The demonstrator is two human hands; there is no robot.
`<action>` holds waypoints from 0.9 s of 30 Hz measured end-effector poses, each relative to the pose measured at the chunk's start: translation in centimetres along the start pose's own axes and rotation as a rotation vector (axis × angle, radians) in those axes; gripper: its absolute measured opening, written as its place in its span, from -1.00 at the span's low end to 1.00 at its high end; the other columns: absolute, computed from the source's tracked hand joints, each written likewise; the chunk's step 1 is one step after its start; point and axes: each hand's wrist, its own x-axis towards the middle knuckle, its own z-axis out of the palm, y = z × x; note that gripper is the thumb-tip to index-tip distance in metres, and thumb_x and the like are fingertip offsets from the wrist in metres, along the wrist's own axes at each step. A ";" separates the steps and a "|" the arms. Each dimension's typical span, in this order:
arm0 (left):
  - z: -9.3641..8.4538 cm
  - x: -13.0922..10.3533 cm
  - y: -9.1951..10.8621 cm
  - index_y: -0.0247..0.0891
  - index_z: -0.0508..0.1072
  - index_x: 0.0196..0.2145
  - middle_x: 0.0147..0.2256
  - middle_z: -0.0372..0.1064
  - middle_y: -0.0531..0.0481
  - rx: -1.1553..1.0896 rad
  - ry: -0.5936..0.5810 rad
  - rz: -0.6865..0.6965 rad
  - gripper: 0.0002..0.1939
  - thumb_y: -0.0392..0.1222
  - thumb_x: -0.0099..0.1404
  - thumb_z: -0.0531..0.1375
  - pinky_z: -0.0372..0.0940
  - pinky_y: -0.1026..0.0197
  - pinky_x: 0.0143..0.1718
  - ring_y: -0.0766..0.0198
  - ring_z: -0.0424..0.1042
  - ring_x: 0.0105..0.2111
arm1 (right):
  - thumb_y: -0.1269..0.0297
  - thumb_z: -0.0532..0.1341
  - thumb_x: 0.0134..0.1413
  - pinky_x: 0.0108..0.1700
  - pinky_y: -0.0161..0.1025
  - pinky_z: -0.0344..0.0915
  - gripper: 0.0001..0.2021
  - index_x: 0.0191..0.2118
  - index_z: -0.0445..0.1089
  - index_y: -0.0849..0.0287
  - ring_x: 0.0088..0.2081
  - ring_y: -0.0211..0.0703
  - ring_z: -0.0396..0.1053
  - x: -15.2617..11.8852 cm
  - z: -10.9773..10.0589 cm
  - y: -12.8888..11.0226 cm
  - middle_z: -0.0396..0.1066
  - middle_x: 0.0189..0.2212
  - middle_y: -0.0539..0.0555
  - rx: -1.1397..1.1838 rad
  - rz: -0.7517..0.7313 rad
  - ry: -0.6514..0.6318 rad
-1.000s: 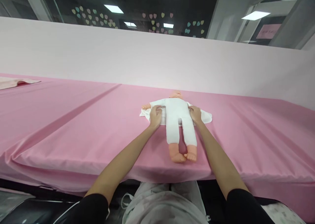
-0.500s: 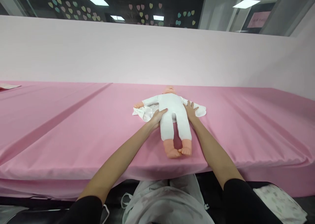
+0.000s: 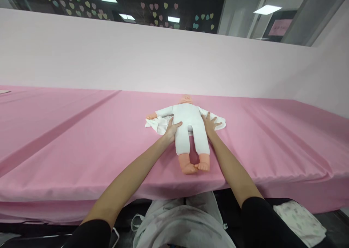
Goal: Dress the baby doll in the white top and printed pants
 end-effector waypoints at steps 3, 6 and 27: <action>0.1 -0.2 0.4 -0.03 -0.04 0.28 0.10 0.30 -0.14 0.018 0.015 0.020 -0.13 -0.38 0.11 0.26 0.47 0.05 -0.19 0.12 0.48 -0.15 | -0.01 -0.19 0.27 -0.01 0.66 -0.29 -0.52 0.21 0.13 -0.06 0.30 0.50 -0.35 -0.2 -0.1 0.1 -0.34 0.36 0.16 0.017 0.034 0.027; 0.0 -0.4 0.7 -0.04 0.01 0.27 0.05 0.35 -0.15 0.039 0.014 0.035 -0.17 -0.39 0.12 0.24 0.47 0.05 -0.21 0.12 0.49 -0.18 | 0.06 -0.23 0.30 -0.03 0.68 -0.30 -0.53 0.18 0.17 -0.02 0.31 0.48 -0.36 -0.2 -0.1 0.4 -0.27 0.35 0.21 0.019 0.058 0.053; -1.7 -0.4 3.0 -0.13 0.08 0.25 0.08 0.31 -0.20 0.024 0.020 0.033 -0.24 -0.45 0.16 0.23 0.47 0.06 -0.17 0.12 0.50 -0.18 | 0.06 -0.17 0.27 0.06 0.47 -0.13 -0.51 0.00 0.38 0.16 0.13 0.28 0.09 1.3 1.0 3.6 0.26 0.05 0.28 0.098 0.204 0.303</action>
